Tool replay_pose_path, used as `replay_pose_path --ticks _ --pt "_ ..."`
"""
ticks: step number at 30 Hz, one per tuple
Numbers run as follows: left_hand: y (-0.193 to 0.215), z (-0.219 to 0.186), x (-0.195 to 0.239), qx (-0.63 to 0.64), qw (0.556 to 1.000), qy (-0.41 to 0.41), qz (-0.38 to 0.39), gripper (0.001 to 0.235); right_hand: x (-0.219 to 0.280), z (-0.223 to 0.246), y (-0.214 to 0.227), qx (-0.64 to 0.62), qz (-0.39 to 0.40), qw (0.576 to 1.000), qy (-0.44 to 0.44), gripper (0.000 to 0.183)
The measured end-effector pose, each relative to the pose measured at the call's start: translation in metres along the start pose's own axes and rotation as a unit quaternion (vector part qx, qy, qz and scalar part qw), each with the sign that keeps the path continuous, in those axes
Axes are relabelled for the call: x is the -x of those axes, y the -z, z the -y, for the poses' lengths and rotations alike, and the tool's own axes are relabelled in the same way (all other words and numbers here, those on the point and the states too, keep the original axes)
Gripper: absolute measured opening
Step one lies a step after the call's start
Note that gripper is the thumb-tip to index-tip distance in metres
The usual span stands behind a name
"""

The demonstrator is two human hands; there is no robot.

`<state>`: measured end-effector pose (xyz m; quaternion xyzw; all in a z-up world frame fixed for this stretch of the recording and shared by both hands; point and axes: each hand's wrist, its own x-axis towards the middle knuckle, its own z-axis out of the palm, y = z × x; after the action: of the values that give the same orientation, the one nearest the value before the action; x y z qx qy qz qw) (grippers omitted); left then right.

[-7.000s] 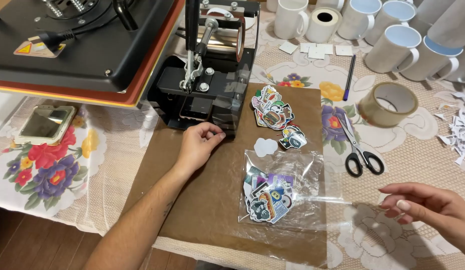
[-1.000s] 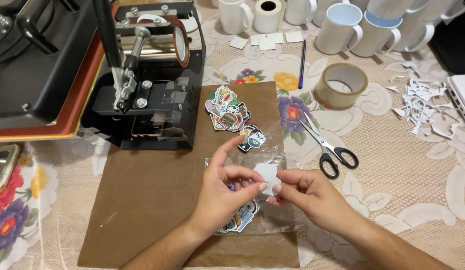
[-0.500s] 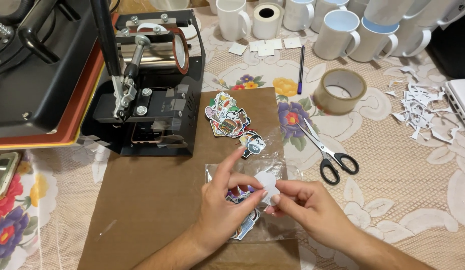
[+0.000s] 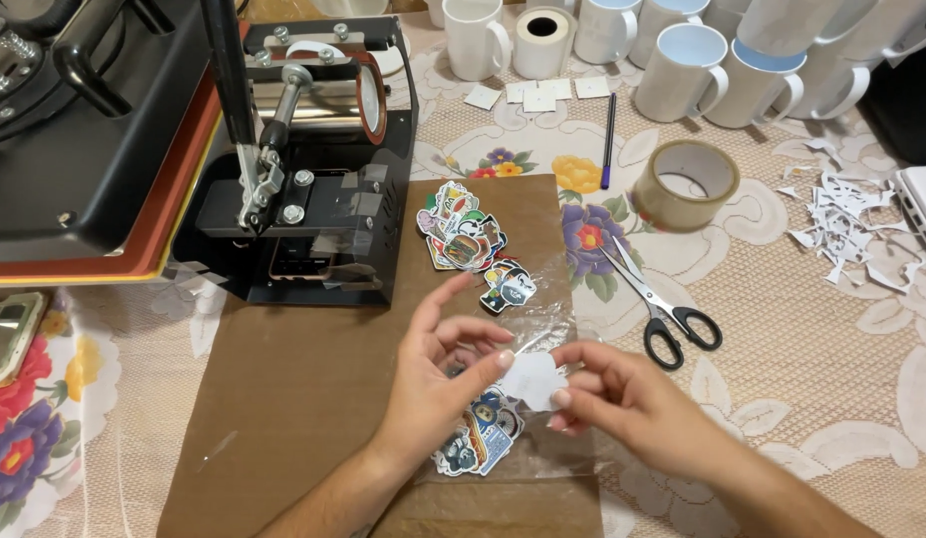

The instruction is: The person is preparing stickers for application by cutting small pieces of adhesive tape and sticking them onto the back of each sticker.

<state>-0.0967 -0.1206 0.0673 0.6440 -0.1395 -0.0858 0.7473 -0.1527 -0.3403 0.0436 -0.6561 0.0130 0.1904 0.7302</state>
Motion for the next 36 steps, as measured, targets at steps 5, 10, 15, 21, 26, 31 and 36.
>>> replay_pose_path --ticks 5,10,15,21,26,31,36 --pt "0.011 0.011 0.001 -0.015 1.0 -0.012 0.0 0.037 0.001 0.03 0.02 0.115 -0.029 0.993 0.02 0.019" --pt "0.01 0.012 0.003 -0.036 0.998 -0.044 0.007 0.018 0.025 0.03 0.019 0.425 -0.109 0.849 0.294 0.019" --pt "0.006 0.012 0.006 -0.064 0.996 -0.014 0.054 0.011 0.033 0.0 0.023 0.615 -0.052 0.702 0.355 0.025" --pt "0.002 0.023 0.01 -0.018 0.993 0.063 0.097 0.013 0.031 0.023 0.017 0.461 -0.16 0.795 0.359 0.018" --pt "-0.005 0.01 0.015 -0.135 0.982 -0.043 0.126 0.011 0.012 0.054 -0.009 0.368 -0.13 0.885 0.253 0.024" --pt "-0.003 0.008 0.017 -0.163 0.977 -0.08 0.114 0.011 0.009 0.048 -0.008 0.346 -0.128 0.9 0.231 0.022" --pt "-0.004 0.007 0.018 -0.164 0.976 -0.08 0.117 0.01 0.011 0.043 -0.013 0.329 -0.145 0.895 0.264 0.005"
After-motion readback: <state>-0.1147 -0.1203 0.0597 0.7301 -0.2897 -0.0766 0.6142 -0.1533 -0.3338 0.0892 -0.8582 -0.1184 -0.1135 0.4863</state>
